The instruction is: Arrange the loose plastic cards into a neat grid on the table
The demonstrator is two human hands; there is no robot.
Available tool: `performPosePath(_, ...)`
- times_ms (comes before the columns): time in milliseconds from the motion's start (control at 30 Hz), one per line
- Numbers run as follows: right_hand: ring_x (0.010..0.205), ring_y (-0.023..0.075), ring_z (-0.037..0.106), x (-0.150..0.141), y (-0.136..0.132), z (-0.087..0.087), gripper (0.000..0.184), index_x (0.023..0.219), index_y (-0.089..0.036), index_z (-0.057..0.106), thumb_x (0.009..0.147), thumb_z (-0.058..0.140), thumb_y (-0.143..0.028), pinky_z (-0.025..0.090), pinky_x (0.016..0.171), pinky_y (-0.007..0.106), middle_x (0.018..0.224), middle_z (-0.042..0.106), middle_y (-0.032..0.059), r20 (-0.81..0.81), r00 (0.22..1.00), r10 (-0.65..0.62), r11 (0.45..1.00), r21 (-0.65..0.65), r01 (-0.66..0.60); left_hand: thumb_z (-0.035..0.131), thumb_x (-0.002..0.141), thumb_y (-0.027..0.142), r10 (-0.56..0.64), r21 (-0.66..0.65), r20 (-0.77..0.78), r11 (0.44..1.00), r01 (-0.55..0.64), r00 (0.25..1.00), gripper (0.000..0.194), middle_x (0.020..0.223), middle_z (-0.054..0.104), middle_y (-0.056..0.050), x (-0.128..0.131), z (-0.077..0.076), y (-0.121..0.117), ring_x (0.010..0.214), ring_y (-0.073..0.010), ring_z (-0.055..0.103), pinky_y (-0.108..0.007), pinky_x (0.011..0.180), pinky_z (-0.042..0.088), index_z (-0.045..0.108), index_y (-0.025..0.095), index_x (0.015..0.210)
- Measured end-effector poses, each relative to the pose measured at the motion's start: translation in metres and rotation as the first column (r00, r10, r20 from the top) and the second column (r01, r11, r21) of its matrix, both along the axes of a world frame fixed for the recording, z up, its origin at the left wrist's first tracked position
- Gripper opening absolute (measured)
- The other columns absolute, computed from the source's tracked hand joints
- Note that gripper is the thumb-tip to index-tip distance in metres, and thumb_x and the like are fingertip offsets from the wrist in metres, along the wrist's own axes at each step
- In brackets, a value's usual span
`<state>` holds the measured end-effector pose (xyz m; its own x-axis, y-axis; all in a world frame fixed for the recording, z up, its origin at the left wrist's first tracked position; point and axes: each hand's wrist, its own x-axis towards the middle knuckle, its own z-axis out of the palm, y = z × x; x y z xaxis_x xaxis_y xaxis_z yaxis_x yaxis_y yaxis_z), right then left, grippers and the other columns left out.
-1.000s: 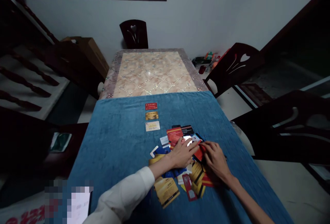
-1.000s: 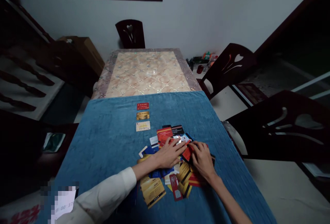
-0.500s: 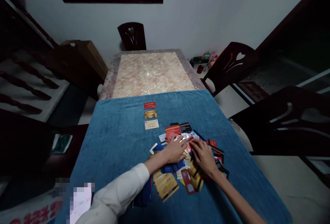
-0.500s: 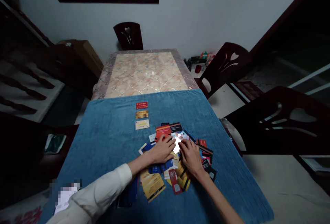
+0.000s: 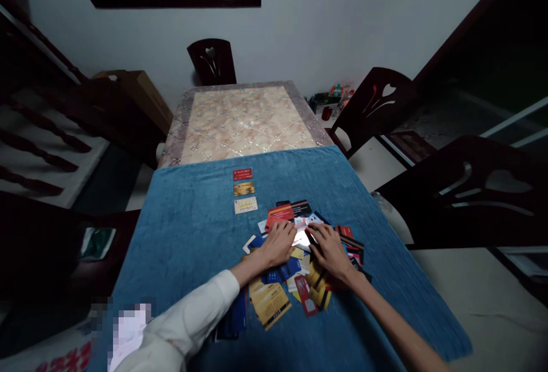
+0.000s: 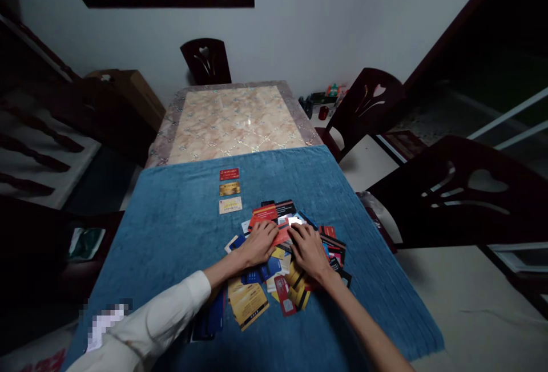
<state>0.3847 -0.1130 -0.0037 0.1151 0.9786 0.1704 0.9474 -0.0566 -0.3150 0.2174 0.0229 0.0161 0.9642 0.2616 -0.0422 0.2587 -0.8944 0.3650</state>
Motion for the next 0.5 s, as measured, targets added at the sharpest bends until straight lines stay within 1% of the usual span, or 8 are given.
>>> performPosePath(100,0.12,0.0303,0.045,0.002,0.004,0.003,0.044,0.131,-0.025,0.057,0.088,0.052,-0.024,0.042,0.093,0.048,0.135,0.057,0.0106,0.023,0.999,0.036,0.998,-0.043,-0.035,0.057,0.083,0.021,0.013,-0.033,0.016,0.999,-0.013,1.0,0.043,0.132,0.051,-0.016,-0.003,-0.003,0.0,0.121,-0.0315,0.045,-0.047,0.099,0.038,0.049,0.017,0.125)
performPosePath(233,0.119,0.0309,0.045,0.001,0.01,0.007,0.039,0.127,-0.024,0.06,0.09,0.051,-0.026,0.04,0.091,0.047,0.133,0.059,0.0099,0.03,0.998,0.064,0.996,-0.068,-0.062,0.054,0.08,0.017,0.036,-0.085,0.02,0.996,-0.034,0.999,0.051,0.133,0.05,-0.015,-0.006,-0.008,0.0,0.122,-0.031,0.044,-0.048,0.099,0.039,0.047,0.019,0.13)
performPosePath(400,0.117,0.0301,0.046,0.001,0.012,0.009,0.033,0.122,-0.024,0.064,0.092,0.05,-0.027,0.039,0.091,0.047,0.127,0.063,0.0096,0.031,0.995,0.099,0.993,-0.062,-0.097,0.058,0.072,0.014,0.067,-0.184,0.07,0.982,-0.053,0.995,0.058,0.131,0.051,-0.011,-0.01,-0.013,0.002,0.122,-0.0292,0.044,-0.048,0.102,0.038,0.049,0.022,0.129)
performPosePath(500,0.117,0.0304,0.046,0.003,0.011,0.009,0.034,0.123,-0.025,0.064,0.091,0.053,-0.031,0.038,0.093,0.048,0.128,0.062,0.0106,0.038,0.989,0.145,0.989,-0.047,-0.143,0.059,0.07,0.014,0.091,-0.257,0.097,0.964,-0.064,0.991,0.057,0.13,0.051,-0.011,-0.012,-0.016,0.005,0.122,-0.0288,0.044,-0.048,0.104,0.038,0.052,0.022,0.126)
